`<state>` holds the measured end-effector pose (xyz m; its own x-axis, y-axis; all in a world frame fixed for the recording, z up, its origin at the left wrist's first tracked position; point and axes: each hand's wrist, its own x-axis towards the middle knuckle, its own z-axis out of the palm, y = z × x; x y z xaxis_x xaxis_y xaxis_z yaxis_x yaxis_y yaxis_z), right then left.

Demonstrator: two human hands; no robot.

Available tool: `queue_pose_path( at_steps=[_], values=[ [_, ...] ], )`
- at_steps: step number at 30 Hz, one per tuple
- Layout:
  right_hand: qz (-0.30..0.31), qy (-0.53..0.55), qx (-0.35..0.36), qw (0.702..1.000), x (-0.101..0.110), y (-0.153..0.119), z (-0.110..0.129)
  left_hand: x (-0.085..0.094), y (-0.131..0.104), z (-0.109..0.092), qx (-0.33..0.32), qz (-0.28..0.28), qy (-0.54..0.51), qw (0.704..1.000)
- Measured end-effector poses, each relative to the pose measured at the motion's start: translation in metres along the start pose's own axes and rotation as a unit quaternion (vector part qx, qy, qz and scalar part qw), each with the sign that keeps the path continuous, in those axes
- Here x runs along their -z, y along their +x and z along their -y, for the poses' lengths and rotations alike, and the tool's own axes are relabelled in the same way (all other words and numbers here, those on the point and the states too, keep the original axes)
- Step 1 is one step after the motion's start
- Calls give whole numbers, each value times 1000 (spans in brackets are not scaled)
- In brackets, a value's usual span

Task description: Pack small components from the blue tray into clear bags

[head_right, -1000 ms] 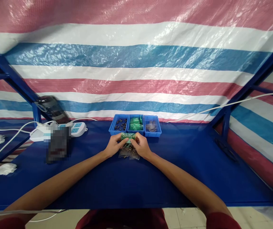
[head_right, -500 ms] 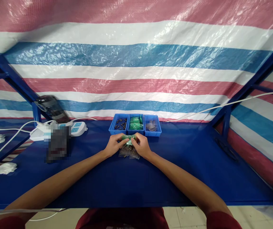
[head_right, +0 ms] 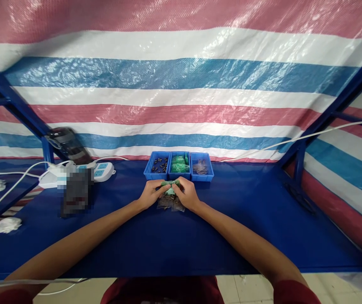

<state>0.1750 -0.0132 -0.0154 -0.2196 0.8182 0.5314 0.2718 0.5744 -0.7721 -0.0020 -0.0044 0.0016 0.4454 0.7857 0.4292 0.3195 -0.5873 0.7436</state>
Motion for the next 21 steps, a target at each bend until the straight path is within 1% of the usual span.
queue_pose_path(
  at_steps=[3, 8, 12, 17, 21],
  values=[
    [-5, -12, 7, 1000, 0, -1, 0, 0, -1, 0, 6, 2, 4, 1000],
    [-4, -26, 16, 1000, 0, -1, 1, -2, -3, 2, 30, -39, 2, 999],
    [-8, -31, 25, 999, -1, -1, 4, -2, -4, 4, 25, -52, 21, 998],
    [-4, -38, 12, 999, 0, 0, 3, -3, -3, 6, 18, -71, 36, 997],
    [0, -45, 14, 999, 2, 0, 1, -6, -4, 5, 15, -81, 49, 995]
  ],
)
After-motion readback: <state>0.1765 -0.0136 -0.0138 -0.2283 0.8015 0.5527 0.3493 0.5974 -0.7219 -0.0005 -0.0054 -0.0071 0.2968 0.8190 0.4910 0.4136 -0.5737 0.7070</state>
